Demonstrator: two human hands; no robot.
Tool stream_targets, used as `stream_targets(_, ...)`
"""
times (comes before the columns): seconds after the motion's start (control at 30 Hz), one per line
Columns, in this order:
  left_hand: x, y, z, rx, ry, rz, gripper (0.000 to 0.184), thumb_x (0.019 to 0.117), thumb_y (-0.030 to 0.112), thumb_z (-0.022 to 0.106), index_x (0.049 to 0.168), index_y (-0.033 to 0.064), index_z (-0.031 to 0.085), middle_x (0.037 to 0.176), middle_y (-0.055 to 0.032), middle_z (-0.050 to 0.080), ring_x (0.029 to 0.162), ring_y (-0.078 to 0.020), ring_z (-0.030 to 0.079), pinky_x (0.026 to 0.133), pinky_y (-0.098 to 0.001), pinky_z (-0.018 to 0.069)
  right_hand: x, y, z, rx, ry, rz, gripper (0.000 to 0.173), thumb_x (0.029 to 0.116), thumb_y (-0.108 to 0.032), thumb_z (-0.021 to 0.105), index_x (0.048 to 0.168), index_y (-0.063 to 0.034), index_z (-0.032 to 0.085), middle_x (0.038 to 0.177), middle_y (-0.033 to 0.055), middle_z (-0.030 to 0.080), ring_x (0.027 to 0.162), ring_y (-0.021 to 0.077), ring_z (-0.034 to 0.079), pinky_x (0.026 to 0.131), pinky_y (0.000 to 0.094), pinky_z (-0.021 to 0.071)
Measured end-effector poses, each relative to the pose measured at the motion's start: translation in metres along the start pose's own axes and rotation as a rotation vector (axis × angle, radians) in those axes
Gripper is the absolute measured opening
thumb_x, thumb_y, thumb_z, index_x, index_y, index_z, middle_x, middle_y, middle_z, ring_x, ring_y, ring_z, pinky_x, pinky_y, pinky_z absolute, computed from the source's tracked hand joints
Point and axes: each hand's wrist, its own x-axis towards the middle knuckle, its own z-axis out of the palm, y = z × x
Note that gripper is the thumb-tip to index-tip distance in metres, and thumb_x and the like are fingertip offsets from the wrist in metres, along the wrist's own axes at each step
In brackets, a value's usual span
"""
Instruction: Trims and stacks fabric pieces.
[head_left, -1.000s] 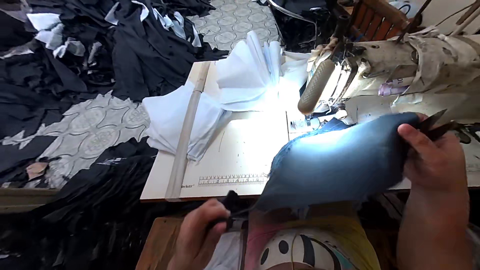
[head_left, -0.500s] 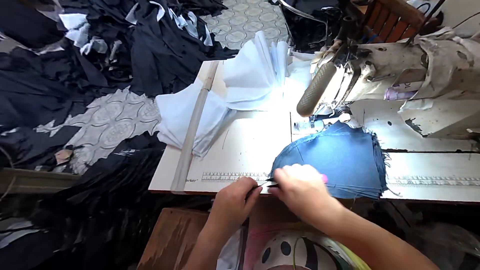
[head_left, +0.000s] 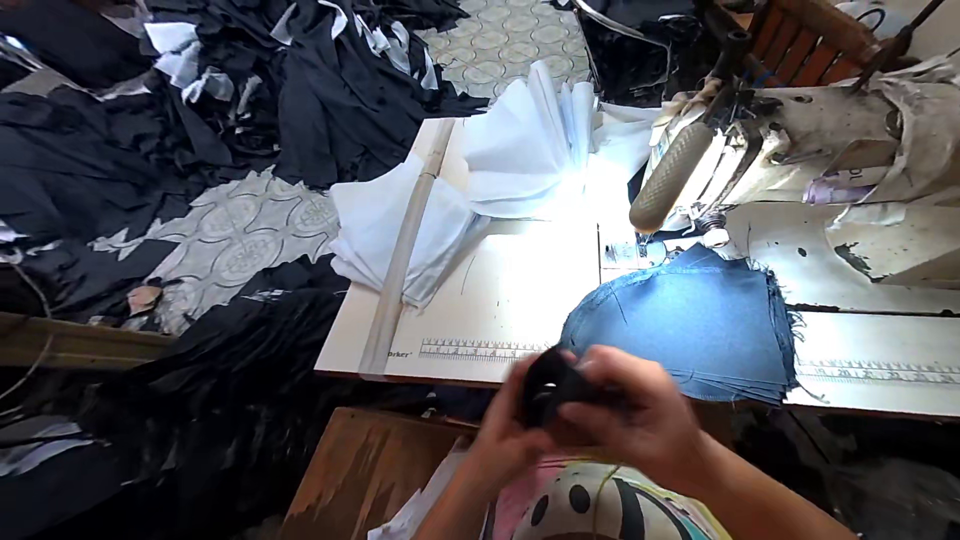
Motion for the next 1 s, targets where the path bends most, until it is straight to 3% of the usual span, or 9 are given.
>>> stream_targets(0.1,-0.035,-0.024,0.008,0.275,-0.297,-0.293,0.019,0.0946,0.015,0.069,0.106,-0.0003,0.072,0.098,-0.0061,0.075,0.095,-0.0095,0.070,0.091,-0.0308,0.0560,0.005,-0.047,-0.039,-0.043,0.289,-0.034,0.012,0.1007,-0.025,0.064,0.111,-0.0240,0.069,0.103,-0.0207,0.070,0.095,-0.0132,0.063,0.083,0.0070,0.0526)
stream_targets(0.17,-0.055,-0.045,-0.003,0.413,-0.390,-0.362,0.016,0.0948,0.005,0.062,0.098,-0.0056,0.073,0.096,-0.0168,0.074,0.097,-0.0250,0.071,0.093,-0.0446,0.0544,0.005,-0.061,-0.068,-0.145,0.598,-0.037,0.013,0.0950,-0.028,0.071,0.107,-0.0305,0.073,0.101,-0.0222,0.074,0.093,-0.0087,0.068,0.083,0.0117,0.0568)
stream_targets(0.23,-0.064,-0.040,-0.028,0.395,-0.231,-0.401,0.014,0.0940,0.003,0.060,0.100,-0.0020,0.072,0.095,-0.0095,0.073,0.090,-0.0128,0.069,0.086,-0.0332,0.0559,0.004,-0.052,-0.102,-0.174,0.795,-0.001,0.015,0.0889,-0.024,0.075,0.102,-0.0266,0.070,0.093,-0.0168,0.073,0.088,-0.0024,0.070,0.080,0.0179,0.0595)
stream_targets(0.37,-0.030,0.008,-0.071,0.333,0.093,-0.063,0.016,0.1015,0.038,0.060,0.113,0.0324,0.070,0.105,0.0252,0.069,0.094,0.0155,0.062,0.082,-0.0075,0.0516,0.000,-0.028,-0.137,-0.119,0.893,0.211,0.026,0.0900,0.001,0.056,0.104,-0.0204,0.059,0.083,-0.0147,0.071,0.074,-0.0025,0.068,0.067,0.0169,0.0592)
stream_targets(0.53,0.026,0.027,-0.088,0.800,0.232,0.073,0.028,0.0990,0.027,0.063,0.092,0.0013,0.070,0.079,0.0026,0.065,0.071,0.0097,0.054,0.067,-0.0077,0.0458,-0.020,-0.006,-0.160,-0.044,0.810,0.407,0.028,0.0839,0.006,0.055,0.097,-0.0185,0.060,0.073,-0.0143,0.067,0.055,-0.0070,0.055,0.052,0.0094,0.0470)
stream_targets(0.6,0.033,0.022,-0.086,1.002,0.148,-0.140,0.026,0.0954,0.027,0.063,0.092,0.0019,0.072,0.075,-0.0053,0.066,0.064,-0.0083,0.058,0.061,-0.0288,0.0490,-0.032,0.003,-0.168,-0.315,0.687,0.563,0.031,0.0826,0.005,0.063,0.109,-0.0091,0.057,0.083,-0.0088,0.065,0.064,-0.0055,0.057,0.059,0.0117,0.0490)
stream_targets(0.7,0.036,0.012,-0.081,1.080,0.058,-0.336,0.022,0.0954,0.022,0.066,0.094,0.0016,0.073,0.076,-0.0137,0.068,0.068,-0.0300,0.065,0.063,-0.0549,0.0505,-0.049,0.014,-0.175,-0.758,0.361,0.750,0.055,0.0842,-0.003,0.072,0.134,0.0080,0.052,0.107,0.0231,0.066,0.086,0.0213,0.064,0.077,0.0399,0.0527)
stream_targets(0.83,0.035,0.014,-0.078,1.089,0.100,-0.313,0.022,0.0950,0.023,0.065,0.094,0.0026,0.073,0.076,-0.0116,0.067,0.068,-0.0265,0.064,0.063,-0.0506,0.0501,-0.040,0.005,-0.166,-1.060,0.321,0.793,0.051,0.0886,-0.006,0.072,0.137,0.0008,0.056,0.092,0.0271,0.067,0.079,0.0434,0.065,0.072,0.0645,0.0472)
stream_targets(1.0,0.035,0.029,-0.086,1.010,0.132,-0.289,0.023,0.0927,0.028,0.064,0.091,0.0058,0.072,0.073,-0.0015,0.064,0.063,-0.0069,0.057,0.060,-0.0298,0.0470,-0.028,-0.030,-0.165,-0.905,0.397,0.512,0.053,0.0853,-0.013,0.065,0.135,0.0009,0.053,0.083,0.0028,0.060,0.066,-0.0033,0.048,0.061,0.0162,0.0408)
